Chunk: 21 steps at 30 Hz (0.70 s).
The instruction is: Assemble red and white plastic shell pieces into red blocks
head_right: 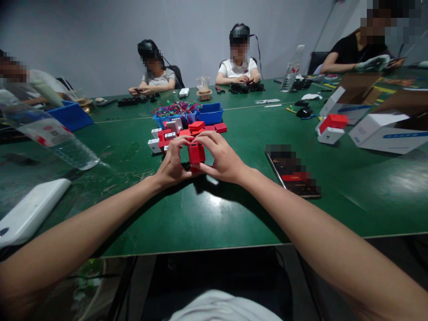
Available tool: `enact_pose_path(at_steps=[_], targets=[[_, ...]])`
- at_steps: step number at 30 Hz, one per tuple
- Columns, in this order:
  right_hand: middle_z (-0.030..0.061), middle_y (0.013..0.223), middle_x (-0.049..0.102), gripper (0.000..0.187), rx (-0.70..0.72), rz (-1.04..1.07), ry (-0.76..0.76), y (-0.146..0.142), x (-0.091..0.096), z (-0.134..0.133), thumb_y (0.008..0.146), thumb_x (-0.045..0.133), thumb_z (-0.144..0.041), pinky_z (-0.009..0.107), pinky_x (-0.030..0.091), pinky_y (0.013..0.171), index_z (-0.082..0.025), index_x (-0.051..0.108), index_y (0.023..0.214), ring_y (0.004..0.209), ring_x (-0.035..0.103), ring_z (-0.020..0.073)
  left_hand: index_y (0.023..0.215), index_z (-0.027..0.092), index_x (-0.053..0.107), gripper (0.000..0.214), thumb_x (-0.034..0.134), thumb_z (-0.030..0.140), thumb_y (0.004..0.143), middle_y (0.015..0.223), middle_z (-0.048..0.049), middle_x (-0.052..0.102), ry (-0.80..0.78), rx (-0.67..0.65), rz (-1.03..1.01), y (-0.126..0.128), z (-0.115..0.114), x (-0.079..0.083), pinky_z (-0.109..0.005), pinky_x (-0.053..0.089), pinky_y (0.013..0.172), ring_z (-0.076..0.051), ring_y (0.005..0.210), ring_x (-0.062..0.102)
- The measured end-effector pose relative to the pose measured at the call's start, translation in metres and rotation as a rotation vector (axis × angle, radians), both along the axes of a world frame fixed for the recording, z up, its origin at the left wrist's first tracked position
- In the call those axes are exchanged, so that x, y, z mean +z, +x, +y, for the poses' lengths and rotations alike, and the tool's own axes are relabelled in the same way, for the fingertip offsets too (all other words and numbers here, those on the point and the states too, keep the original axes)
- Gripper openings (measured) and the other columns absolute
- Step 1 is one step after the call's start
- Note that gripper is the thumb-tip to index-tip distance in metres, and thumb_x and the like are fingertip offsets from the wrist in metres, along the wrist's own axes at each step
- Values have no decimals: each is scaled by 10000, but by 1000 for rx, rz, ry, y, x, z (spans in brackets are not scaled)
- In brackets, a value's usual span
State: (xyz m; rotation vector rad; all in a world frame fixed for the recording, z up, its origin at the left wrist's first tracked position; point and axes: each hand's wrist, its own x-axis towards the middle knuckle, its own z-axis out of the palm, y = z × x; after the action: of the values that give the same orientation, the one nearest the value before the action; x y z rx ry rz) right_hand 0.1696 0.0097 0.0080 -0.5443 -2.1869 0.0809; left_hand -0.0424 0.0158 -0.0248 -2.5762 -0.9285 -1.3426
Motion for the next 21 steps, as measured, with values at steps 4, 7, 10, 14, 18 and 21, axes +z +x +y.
enact_pose_path(at_steps=[4,7,10,14,18,21], targets=[[147,1277,536,497,41,7,-16,0,-1,1,785,692,-271,509,457,1041,-234,508,1245,1224,534,305,1237,243,347,804,810,569,667,1300,-162,514,8,-16,-7,1,-1,1,-535,464,983,-337,1205,542],[150,1301,519,482,63,13,-33,-1,0,1,800,690,-294,523,440,1057,-239,499,1239,1251,513,310,1237,248,330,811,806,578,670,1314,-165,502,2,-20,8,0,-1,1,-534,466,975,-339,1209,541],[150,1316,511,493,71,1,-50,-1,0,0,804,687,-304,536,432,1065,-244,485,1250,1273,497,310,1247,253,310,838,808,585,660,1324,-170,491,-13,-13,32,0,-2,1,-526,475,955,-347,1227,535],[158,1306,518,488,62,9,-81,-1,0,0,814,707,-366,530,448,1055,-235,497,1234,1271,503,308,1266,256,295,845,804,574,672,1328,-176,494,-6,-30,41,-1,-1,0,-526,481,937,-351,1239,532],[158,1291,530,472,54,20,-122,-2,0,0,820,716,-413,504,493,1003,-236,511,1207,1241,526,301,1284,255,295,882,811,598,656,1341,-185,490,-6,-49,34,-2,0,-1,-520,494,923,-356,1251,527],[164,1299,522,474,52,6,-82,-1,-1,1,806,720,-357,521,470,1029,-227,506,1209,1252,518,307,1292,254,291,900,816,599,648,1344,-192,488,1,-64,35,-2,1,-1,-519,499,917,-355,1249,529]])
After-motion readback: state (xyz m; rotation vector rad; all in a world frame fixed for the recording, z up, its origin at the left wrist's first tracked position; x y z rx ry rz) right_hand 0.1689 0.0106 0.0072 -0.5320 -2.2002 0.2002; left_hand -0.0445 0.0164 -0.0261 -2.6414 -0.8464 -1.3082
